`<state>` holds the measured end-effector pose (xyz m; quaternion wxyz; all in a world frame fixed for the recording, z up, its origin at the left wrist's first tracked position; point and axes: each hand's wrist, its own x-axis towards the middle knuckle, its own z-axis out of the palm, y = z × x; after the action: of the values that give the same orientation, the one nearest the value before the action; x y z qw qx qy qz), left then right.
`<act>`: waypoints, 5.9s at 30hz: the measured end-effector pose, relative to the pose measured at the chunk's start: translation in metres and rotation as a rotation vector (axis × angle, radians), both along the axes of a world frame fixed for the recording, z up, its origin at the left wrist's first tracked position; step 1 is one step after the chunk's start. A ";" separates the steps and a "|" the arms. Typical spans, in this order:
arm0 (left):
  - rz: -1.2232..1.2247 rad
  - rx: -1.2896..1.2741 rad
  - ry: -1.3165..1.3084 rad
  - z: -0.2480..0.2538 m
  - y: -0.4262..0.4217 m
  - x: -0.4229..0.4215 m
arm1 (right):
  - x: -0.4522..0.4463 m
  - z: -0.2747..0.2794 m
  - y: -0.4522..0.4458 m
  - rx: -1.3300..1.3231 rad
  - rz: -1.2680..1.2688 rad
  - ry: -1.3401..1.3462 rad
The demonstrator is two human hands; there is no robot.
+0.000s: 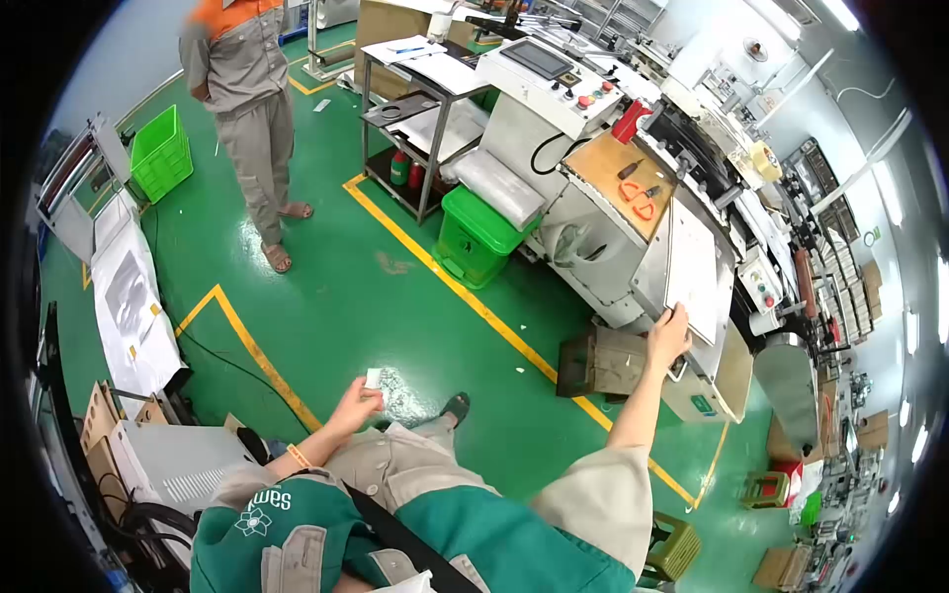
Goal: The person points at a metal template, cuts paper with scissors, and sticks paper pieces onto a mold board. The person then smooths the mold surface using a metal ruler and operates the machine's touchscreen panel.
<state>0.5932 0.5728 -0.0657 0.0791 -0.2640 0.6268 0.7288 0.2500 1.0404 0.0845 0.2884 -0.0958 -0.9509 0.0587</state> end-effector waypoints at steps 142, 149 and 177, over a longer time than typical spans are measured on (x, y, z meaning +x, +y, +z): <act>-0.536 -0.974 1.150 0.151 0.328 -0.323 | -0.021 0.034 0.065 -0.308 0.476 0.096; -0.552 -0.965 1.143 0.151 0.327 -0.324 | -0.021 0.034 0.065 -0.293 0.473 0.089; -0.556 -0.952 1.128 0.148 0.326 -0.325 | -0.015 0.046 0.057 0.146 0.495 0.009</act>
<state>0.2685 0.8991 0.0827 -0.1932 0.3066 0.8599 0.3594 0.2348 1.0975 0.1302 0.2758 0.1612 -0.9457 0.0591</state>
